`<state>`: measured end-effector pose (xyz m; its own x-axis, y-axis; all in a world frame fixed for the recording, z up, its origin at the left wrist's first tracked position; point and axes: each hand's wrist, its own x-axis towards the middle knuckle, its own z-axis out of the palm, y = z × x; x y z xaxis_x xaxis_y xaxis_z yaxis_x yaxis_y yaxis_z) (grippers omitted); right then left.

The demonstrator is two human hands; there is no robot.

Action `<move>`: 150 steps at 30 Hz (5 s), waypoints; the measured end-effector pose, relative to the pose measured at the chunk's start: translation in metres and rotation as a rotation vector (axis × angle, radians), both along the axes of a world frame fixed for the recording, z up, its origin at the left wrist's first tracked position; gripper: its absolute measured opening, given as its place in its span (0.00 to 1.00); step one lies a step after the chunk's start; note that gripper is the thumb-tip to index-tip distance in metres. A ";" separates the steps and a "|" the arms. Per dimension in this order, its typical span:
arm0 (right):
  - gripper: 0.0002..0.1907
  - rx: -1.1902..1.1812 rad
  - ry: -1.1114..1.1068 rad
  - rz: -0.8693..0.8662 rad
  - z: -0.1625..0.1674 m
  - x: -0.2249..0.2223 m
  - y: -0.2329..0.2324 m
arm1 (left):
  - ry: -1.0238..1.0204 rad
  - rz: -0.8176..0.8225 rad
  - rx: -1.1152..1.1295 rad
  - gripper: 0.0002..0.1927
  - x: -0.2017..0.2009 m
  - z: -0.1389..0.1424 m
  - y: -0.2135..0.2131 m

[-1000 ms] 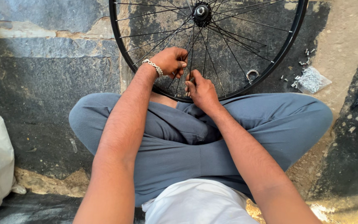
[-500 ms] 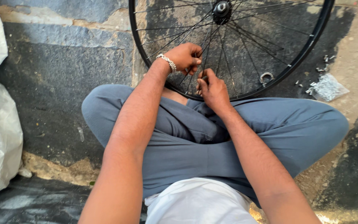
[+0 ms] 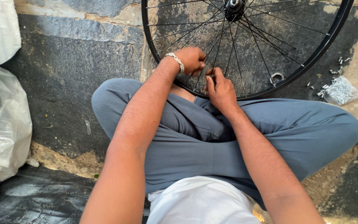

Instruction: The person sits on the ground and laces a bicycle wheel by inserting spokes into the rim and hub. They thread the spoke ends through the rim holes and secure them with nipples, working methodically around the wheel.

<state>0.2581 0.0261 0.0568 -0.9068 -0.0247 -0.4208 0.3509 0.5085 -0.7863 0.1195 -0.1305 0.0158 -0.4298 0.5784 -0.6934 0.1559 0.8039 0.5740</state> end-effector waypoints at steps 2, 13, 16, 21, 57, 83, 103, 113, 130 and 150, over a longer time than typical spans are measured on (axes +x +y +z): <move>0.09 0.018 0.070 0.002 0.000 0.002 0.000 | 0.201 -0.098 -0.059 0.14 0.017 -0.008 -0.005; 0.17 0.060 0.316 -0.008 0.001 0.038 0.008 | 0.402 -0.141 -0.309 0.16 0.082 -0.006 -0.015; 0.23 0.055 0.330 0.020 0.009 0.049 0.007 | 0.419 -0.161 -0.301 0.17 0.091 0.004 -0.014; 0.39 0.037 0.284 0.026 0.026 0.060 0.001 | 0.447 -0.188 -0.340 0.17 0.101 0.018 -0.014; 0.10 -0.007 0.114 -0.120 -0.026 0.045 -0.038 | 0.257 -0.183 -0.255 0.19 0.091 0.042 -0.010; 0.08 0.059 0.009 -0.188 -0.021 0.038 -0.024 | 0.444 -0.147 -0.259 0.19 0.088 0.009 -0.023; 0.16 -0.535 -0.402 -0.025 0.051 0.046 0.092 | 0.273 0.276 0.296 0.17 0.152 0.085 0.018; 0.18 -0.421 -0.360 0.097 0.107 0.056 0.111 | 0.105 0.483 0.528 0.18 0.192 0.111 0.036; 0.09 -0.467 -0.279 -0.017 0.098 0.093 0.119 | 0.761 0.486 0.571 0.21 0.236 0.127 0.062; 0.10 -0.383 -0.256 -0.084 0.091 0.095 0.115 | -0.317 0.719 0.727 0.27 0.210 0.090 0.082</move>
<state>0.3532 0.1411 0.1475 -0.7806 -0.1530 -0.6060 0.5854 0.1605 -0.7947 0.3290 -0.0485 0.1063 -0.6951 0.5803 -0.4244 -0.4586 0.0966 0.8834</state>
